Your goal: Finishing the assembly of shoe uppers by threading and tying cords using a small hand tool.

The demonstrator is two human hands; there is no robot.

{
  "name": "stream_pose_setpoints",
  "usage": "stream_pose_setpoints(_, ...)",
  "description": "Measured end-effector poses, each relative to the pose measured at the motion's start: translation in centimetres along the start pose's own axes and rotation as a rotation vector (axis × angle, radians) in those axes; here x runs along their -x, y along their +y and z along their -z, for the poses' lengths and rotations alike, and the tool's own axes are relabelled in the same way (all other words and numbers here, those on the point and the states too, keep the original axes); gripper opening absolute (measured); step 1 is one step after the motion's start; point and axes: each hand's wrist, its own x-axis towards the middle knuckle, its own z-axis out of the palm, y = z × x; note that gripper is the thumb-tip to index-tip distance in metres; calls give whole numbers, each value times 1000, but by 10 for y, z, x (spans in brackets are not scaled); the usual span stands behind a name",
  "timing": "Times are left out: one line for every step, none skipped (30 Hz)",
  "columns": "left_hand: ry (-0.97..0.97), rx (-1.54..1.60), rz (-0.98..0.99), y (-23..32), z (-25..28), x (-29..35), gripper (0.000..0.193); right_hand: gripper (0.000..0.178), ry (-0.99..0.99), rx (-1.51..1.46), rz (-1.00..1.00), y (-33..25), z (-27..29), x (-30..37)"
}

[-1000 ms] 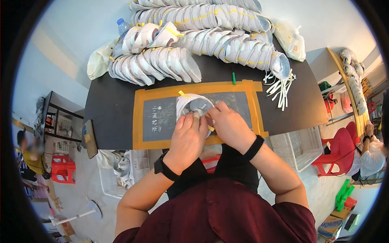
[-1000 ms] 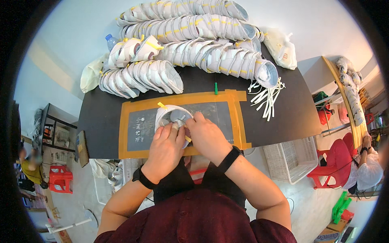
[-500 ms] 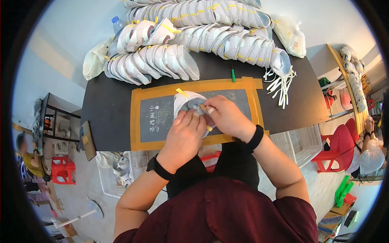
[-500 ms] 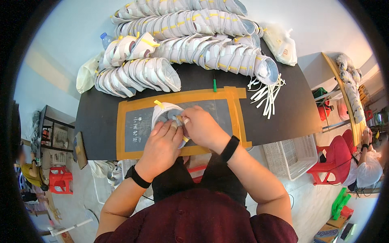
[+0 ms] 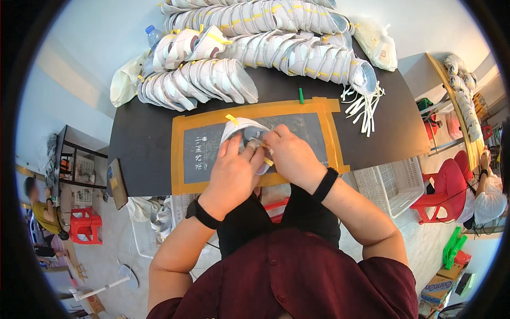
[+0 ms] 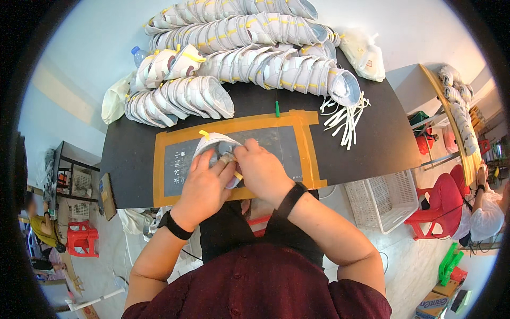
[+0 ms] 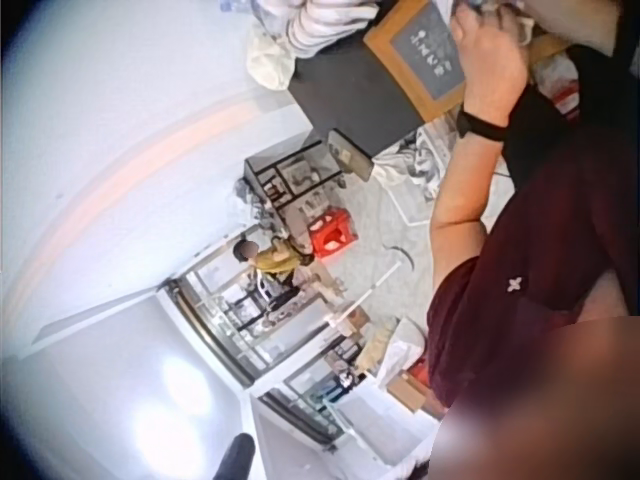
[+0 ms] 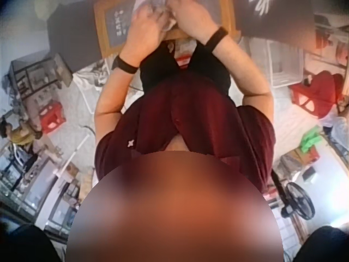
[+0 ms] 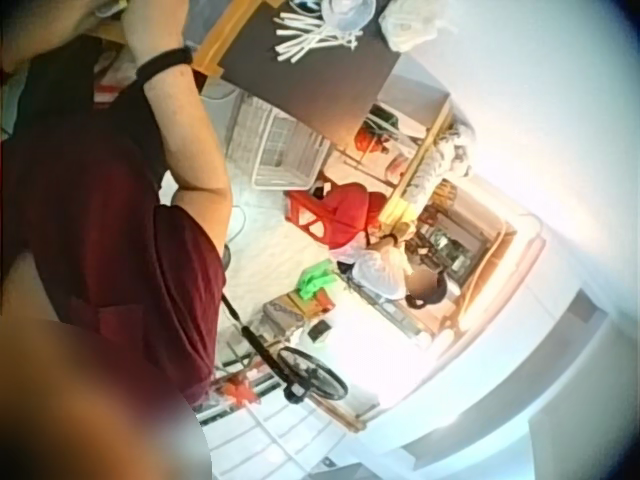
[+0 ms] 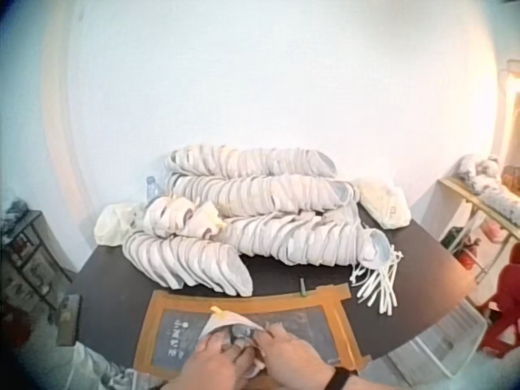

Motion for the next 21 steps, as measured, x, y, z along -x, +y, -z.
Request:
stream_pose_setpoints(-16, 15, 11, 0, 2, 1, 46, 15, 20, 29, 6, -1, -2, -1)
stream_pose_setpoints(-31, 29, 22, -1, 3, 1, 47, 16, 40, 58, 13, -2, -4, -2)
stream_pose_setpoints(-31, 30, 22, -2, 3, 2, 47, 16, 40, 58, 12, -3, -6, -4)
stream_pose_setpoints(-61, 48, 18, -4, 4, 2, 48, 16, 46, 127, 41, -4, -7, -6)
stream_pose_setpoints(-91, 65, 14, -6, 4, 1, 50, 16, 53, 196, 70, -5, -8, -8)
stream_pose_setpoints(-91, 64, 16, -9, 5, 1, 50, 16, 52, 196, 72, -7, -8, -9)
stream_pose_setpoints(-101, 100, 6, -11, 5, 1, 49, 16, 25, 272, 96, -9, -7, -11)
stream_pose_setpoints(-110, 136, -3, -13, 6, 1, 49, 16, -1, 348, 120, -11, -6, -11)
stream_pose_setpoints(-109, 133, 0, -15, 5, 2, 49, 16, -1, 347, 125, -13, -6, -12)
stream_pose_setpoints(-100, 148, -4, -17, 3, 3, 50, 16, -21, 315, 100, -13, -5, -10)
stream_pose_setpoints(-91, 162, -8, -18, 2, 3, 51, 17, -42, 284, 76, -14, -4, -8)
stream_pose_setpoints(-89, 163, -5, -17, 1, 3, 51, 17, -45, 284, 78, -12, -3, -6)
stream_pose_setpoints(-98, 184, 4, -16, 1, 1, 50, 17, -80, 258, 31, -11, -1, -5)
stream_pose_setpoints(-107, 205, 12, -16, 1, 0, 50, 17, -116, 232, -16, -10, 0, -6)
stream_pose_setpoints(-108, 208, 12, -16, 2, 0, 50, 18, -108, 250, -9, -11, 2, -6)
stream_pose_setpoints(-106, 205, 1, -17, 2, -1, 50, 18, -110, 250, -12, -11, 0, -7)
stream_pose_setpoints(-105, 204, -11, -17, 2, -2, 50, 18, -103, 266, -24, -11, -3, -9)
stream_pose_setpoints(-103, 206, -12, -18, 4, -3, 50, 18, -93, 283, -33, -11, -5, -11)
stream_pose_setpoints(-130, 203, -15, -19, 7, -4, 49, 18, -93, 287, -34, -13, -5, -11)
stream_pose_setpoints(-157, 200, -19, -20, 8, -5, 49, 18, -81, 303, -23, -14, -5, -11)
stream_pose_setpoints(-154, 201, -20, -21, 7, -6, 49, 19, -69, 319, -10, -16, -5, -10)
